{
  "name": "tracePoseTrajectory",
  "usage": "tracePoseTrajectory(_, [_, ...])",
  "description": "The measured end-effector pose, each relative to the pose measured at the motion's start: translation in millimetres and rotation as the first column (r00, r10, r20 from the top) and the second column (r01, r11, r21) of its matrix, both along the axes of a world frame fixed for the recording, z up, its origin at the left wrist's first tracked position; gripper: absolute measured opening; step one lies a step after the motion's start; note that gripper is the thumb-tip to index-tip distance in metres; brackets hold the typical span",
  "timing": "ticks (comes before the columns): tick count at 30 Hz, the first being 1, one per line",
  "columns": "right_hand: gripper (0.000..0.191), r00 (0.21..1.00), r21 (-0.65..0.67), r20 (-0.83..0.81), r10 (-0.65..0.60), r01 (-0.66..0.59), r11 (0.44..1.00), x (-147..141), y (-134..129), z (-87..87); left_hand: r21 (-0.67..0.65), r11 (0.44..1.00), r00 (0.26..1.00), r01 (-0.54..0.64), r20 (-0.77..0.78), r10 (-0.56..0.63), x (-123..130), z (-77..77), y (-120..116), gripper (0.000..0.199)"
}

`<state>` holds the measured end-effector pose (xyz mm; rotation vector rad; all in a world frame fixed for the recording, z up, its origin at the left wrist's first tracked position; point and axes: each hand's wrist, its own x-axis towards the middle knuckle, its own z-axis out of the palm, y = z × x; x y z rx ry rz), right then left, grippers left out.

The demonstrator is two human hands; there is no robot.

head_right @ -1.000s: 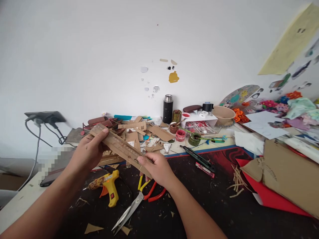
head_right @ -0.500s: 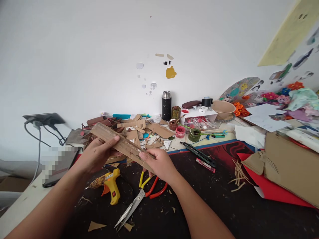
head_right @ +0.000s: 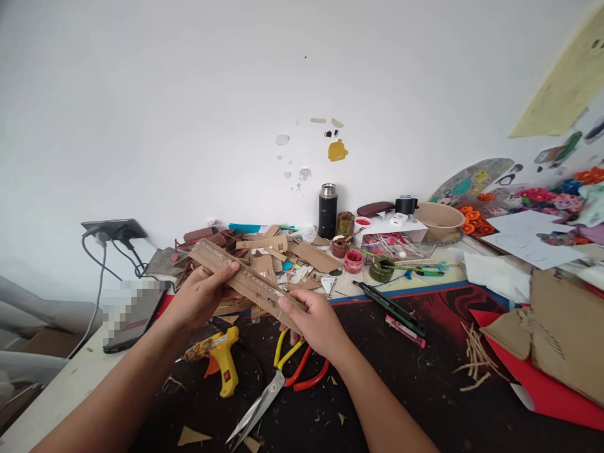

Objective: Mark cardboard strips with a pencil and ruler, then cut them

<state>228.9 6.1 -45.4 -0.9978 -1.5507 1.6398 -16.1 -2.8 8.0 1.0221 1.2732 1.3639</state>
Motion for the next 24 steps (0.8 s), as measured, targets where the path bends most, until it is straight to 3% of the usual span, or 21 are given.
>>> tracePoseTrajectory(10, [0.062, 0.999, -0.001, -0.037, 0.007, -0.007, 1.0, 0.4, -0.4, 2.4, 0.018, 0.999, 0.997, -0.039, 0.066, 0.038, -6.2, 2.9, 3.9, 0.055])
tracePoseTrajectory(21, [0.055, 0.997, -0.021, -0.072, 0.02, -0.022, 1.0, -0.8, -1.0, 4.4, 0.023, 0.997, 0.992, -0.078, 0.105, 0.076, -12.3, -3.5, 9.6, 0.036])
tracePoseTrajectory(24, [0.055, 0.995, -0.012, -0.097, 0.011, -0.013, 1.0, -1.6, -0.4, 3.2, 0.015, 0.997, 0.991, -0.075, 0.116, 0.073, -12.2, -3.4, 9.9, 0.04])
